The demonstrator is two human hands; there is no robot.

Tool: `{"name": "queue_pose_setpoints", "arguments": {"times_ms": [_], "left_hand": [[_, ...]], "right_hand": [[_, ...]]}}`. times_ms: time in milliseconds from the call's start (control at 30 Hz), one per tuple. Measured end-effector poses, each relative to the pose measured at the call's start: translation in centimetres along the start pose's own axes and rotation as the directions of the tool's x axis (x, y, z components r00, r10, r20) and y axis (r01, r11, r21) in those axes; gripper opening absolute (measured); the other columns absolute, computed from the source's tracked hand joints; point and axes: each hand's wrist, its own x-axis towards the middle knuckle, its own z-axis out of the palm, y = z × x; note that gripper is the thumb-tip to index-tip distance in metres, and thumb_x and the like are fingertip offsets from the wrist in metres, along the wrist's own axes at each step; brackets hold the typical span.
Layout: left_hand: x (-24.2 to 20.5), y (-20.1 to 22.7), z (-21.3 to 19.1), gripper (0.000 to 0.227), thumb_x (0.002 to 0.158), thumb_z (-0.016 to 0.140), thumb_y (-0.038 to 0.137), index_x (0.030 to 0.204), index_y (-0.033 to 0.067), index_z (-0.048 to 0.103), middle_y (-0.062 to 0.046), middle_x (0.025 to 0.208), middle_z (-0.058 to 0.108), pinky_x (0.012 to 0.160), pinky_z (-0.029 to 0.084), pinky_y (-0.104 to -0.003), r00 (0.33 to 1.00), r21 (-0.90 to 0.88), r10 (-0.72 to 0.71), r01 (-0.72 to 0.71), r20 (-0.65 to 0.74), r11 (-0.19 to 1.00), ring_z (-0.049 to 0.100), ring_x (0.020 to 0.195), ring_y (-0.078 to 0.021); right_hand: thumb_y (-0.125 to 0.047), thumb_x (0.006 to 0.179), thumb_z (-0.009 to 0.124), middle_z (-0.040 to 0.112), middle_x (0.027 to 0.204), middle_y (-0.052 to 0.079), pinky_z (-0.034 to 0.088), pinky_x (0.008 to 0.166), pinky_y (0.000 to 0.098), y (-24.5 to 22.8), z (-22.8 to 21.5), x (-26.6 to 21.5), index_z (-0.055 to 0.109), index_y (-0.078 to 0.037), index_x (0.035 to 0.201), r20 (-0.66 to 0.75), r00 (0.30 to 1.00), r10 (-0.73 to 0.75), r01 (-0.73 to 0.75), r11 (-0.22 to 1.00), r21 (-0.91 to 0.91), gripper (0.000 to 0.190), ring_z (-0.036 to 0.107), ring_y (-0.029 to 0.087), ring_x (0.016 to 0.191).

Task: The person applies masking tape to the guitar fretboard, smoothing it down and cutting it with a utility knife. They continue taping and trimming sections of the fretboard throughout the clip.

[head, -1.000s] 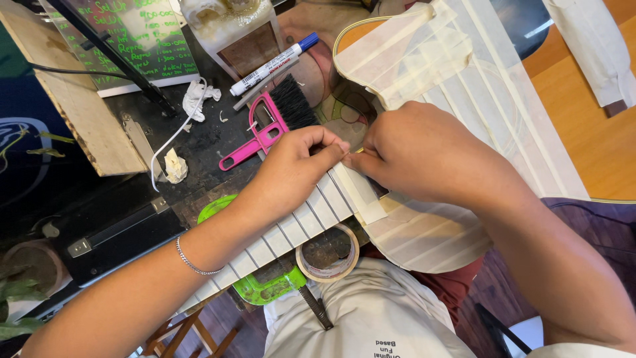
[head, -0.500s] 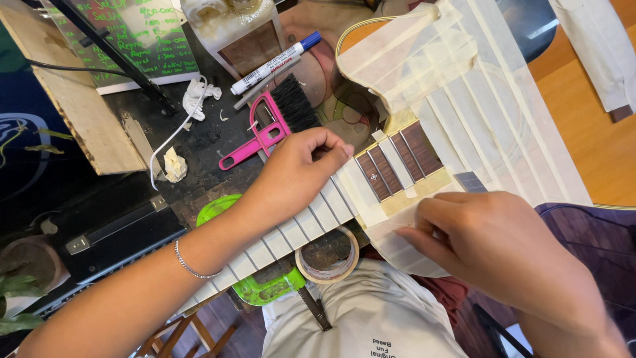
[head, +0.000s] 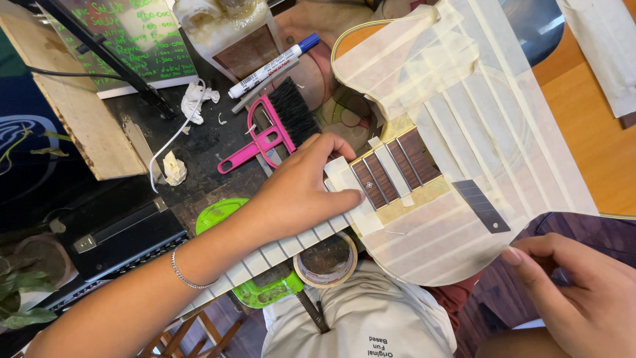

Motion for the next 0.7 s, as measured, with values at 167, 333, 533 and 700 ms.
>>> {"name": "queue_pose_setpoints", "arguments": {"times_ms": [167,333,533,700], "left_hand": [[0.6,-0.7,-0.3,0.021,0.073,0.052,0.022,0.092,0.0171,0.059,0.004,0.094,0.062,0.079,0.04,-0.026,0.999,-0.153,0.039,-0.042,-0.021,0.987,0.056,0.091,-0.0102],[0.3,-0.3,-0.3,0.011,0.081,0.053,0.022,0.088,0.0167,0.06,0.006,0.083,0.062,0.058,0.04,-0.023,0.999,-0.158,0.014,-0.02,-0.04,0.987,0.05,0.064,-0.006],[0.0,0.1,-0.1,0.036,0.065,0.062,0.025,0.098,0.0177,0.053,0.004,0.09,0.058,0.071,0.04,-0.026,0.999,-0.057,0.021,-0.023,-0.027,0.998,0.05,0.078,-0.0105],[-0.9,1.6,-0.3,0.052,0.063,0.065,0.037,0.108,0.0218,0.046,-0.002,0.108,0.055,0.076,0.041,-0.036,0.999,0.155,-0.031,0.024,0.042,0.988,0.055,0.097,-0.0202]], "right_hand": [[-0.004,0.091,0.061,0.059,0.069,0.01,0.039,0.061,0.0224,1.0,0.8,0.2,0.064,0.003,0.089,-0.086,0.993,0.085,-0.069,0.981,0.18,0.008,0.05,0.013,0.061],[-0.005,0.088,0.076,0.061,0.089,0.013,0.043,0.075,0.0275,-0.6,2.4,0.5,0.069,0.004,0.102,-0.253,0.952,-0.171,0.152,0.984,-0.093,0.018,0.054,0.018,0.074],[-0.004,0.088,0.076,0.057,0.091,0.012,0.042,0.067,0.0242,-1.2,4.2,0.5,0.069,0.003,0.104,-0.326,0.939,-0.11,0.114,0.993,-0.008,0.018,0.05,0.015,0.067],[-0.005,0.089,0.076,0.056,0.092,0.013,0.042,0.067,0.0249,-1.0,4.5,0.3,0.069,0.002,0.103,-0.342,0.933,-0.112,0.116,0.993,-0.01,0.017,0.05,0.015,0.066]]}}
